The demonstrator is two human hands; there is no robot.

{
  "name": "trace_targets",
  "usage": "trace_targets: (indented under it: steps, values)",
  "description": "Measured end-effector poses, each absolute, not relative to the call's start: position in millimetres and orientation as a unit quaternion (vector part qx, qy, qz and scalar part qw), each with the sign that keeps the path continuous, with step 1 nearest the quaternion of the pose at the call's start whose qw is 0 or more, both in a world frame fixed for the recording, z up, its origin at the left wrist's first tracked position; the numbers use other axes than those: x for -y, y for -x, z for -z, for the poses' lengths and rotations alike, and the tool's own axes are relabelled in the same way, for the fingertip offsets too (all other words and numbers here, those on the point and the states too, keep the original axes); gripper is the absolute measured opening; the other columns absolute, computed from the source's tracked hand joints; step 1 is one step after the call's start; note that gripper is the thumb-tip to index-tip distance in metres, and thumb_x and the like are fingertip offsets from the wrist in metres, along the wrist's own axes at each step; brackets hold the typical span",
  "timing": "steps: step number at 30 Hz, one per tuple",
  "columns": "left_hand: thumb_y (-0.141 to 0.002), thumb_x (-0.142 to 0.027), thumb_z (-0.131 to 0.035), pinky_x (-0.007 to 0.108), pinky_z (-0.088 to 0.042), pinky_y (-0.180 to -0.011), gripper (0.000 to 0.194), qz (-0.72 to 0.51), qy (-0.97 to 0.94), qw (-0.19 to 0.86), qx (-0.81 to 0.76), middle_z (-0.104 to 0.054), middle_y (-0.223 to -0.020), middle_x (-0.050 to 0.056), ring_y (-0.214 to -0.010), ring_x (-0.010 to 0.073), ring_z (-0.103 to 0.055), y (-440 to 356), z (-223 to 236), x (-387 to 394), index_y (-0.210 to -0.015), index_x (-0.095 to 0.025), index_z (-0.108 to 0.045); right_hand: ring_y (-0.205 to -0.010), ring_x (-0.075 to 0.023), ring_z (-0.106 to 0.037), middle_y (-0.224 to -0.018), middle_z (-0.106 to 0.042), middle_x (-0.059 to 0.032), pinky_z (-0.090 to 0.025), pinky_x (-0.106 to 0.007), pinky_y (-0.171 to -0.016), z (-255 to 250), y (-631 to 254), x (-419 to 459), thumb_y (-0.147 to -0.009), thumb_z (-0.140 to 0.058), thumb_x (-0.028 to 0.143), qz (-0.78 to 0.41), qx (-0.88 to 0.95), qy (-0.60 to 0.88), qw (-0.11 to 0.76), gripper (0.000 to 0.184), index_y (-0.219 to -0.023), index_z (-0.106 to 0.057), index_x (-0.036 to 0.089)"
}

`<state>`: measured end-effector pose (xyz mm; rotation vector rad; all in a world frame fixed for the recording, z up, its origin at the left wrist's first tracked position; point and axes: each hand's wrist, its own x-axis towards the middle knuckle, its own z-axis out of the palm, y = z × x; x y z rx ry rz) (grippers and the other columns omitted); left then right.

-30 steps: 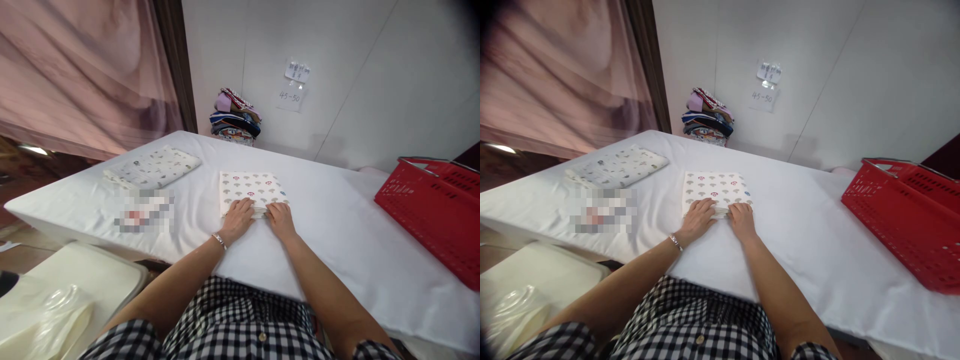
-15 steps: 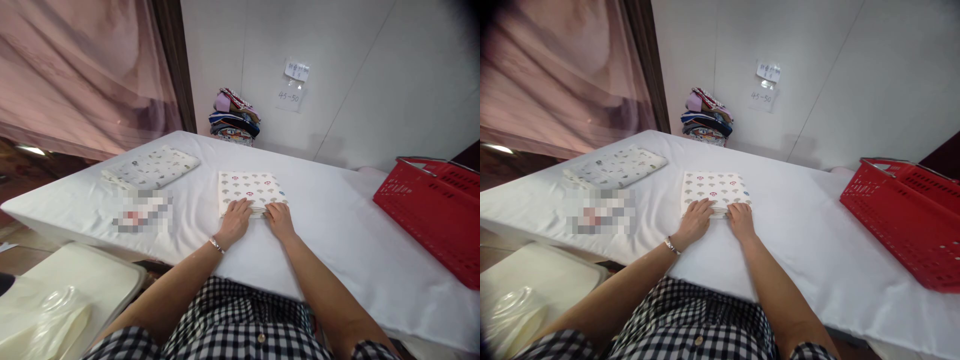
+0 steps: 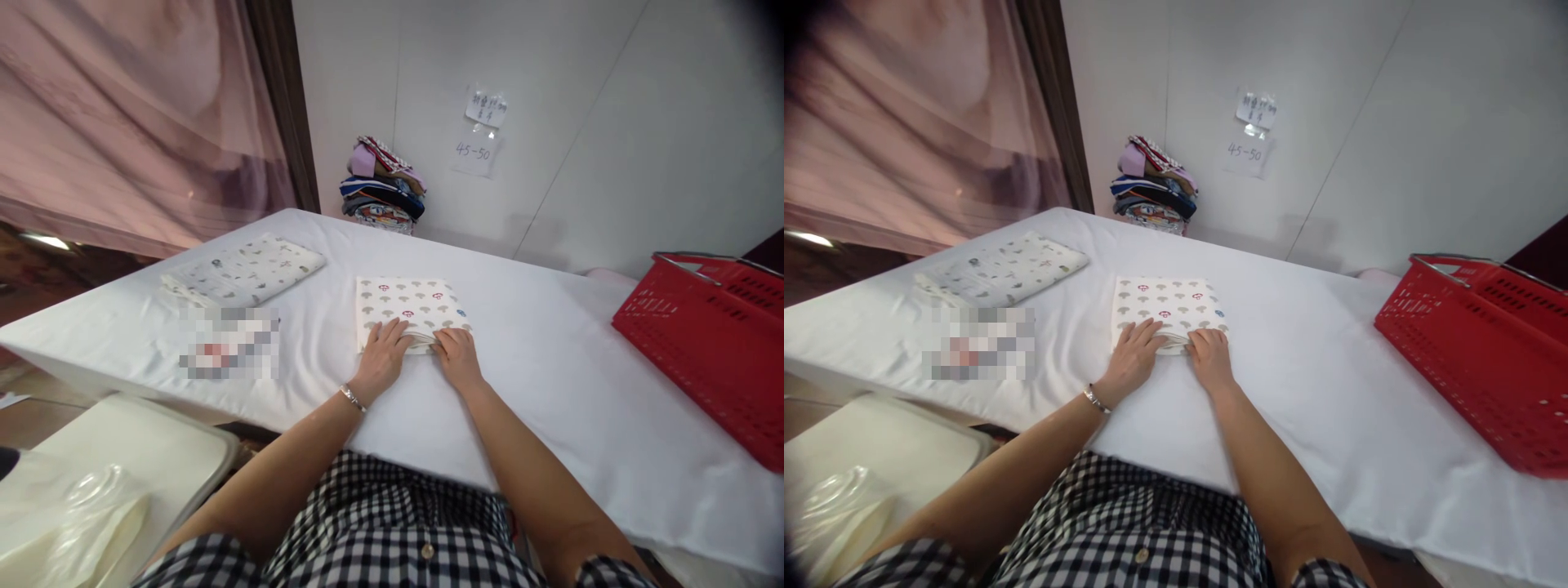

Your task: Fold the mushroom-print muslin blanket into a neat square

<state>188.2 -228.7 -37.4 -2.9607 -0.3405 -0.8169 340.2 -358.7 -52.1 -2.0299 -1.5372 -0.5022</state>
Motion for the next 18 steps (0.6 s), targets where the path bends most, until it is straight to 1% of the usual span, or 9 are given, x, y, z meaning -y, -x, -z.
trace_targets:
  steps: [4,7,11,15,18]
  values:
    - [-0.081,-0.009,-0.041,0.048,-0.026,-0.104,0.025,0.278,0.955,0.019,0.098,-0.051,-0.128,0.008,-0.126,0.0233,-0.036,-189.6,37.3,225.2,-0.097,-0.02,-0.058,-0.094,-0.0207,-0.048,-0.099,-0.059,-0.0068,-0.033,-0.036,-0.087,52.9,-341.0,358.3,-0.09,-0.043,0.027,0.186,0.569,0.755,0.268,0.022,-0.104,-0.057,0.019]
    - [-0.082,-0.011,-0.041,0.046,-0.027,-0.103,0.021,0.29,0.953,0.012,0.088,-0.055,-0.122,0.007,-0.123,0.0222,-0.04,-191.0,36.8,223.4,-0.091,-0.02,-0.058,-0.094,-0.0205,-0.049,-0.098,-0.059,-0.0069,-0.033,-0.036,-0.087,52.7,-340.7,358.8,-0.089,-0.043,0.026,0.185,0.57,0.753,0.27,0.022,-0.104,-0.057,0.019]
    - [-0.082,-0.011,-0.042,0.044,-0.028,-0.102,0.02,0.301,0.949,0.001,0.089,-0.058,-0.117,0.005,-0.117,0.0211,-0.045,-191.3,36.5,222.3,-0.09,-0.02,-0.057,-0.097,-0.0213,-0.048,-0.101,-0.059,-0.0074,-0.033,-0.036,-0.089,49.2,-337.6,361.2,-0.086,-0.046,0.024,0.178,0.574,0.752,0.271,0.023,-0.106,-0.057,0.019]
    - [-0.082,-0.011,-0.042,0.043,-0.028,-0.102,0.018,0.304,0.948,-0.014,0.094,-0.06,-0.112,0.005,-0.11,0.0189,-0.05,-191.3,38.0,222.0,-0.088,-0.021,-0.056,-0.099,-0.0235,-0.047,-0.105,-0.057,-0.0081,-0.03,-0.04,-0.093,45.3,-334.8,364.2,-0.08,-0.053,0.025,0.163,0.588,0.749,0.257,0.032,-0.112,-0.054,0.02]
    - [-0.08,-0.01,-0.043,0.042,-0.028,-0.102,0.019,0.302,0.948,-0.027,0.099,-0.061,-0.107,0.005,-0.104,0.0183,-0.052,-191.8,39.0,222.1,-0.091,-0.02,-0.055,-0.1,-0.0237,-0.046,-0.106,-0.057,-0.0078,-0.03,-0.04,-0.094,45.2,-335.0,364.1,-0.079,-0.054,0.026,0.163,0.59,0.751,0.247,0.035,-0.114,-0.053,0.02]
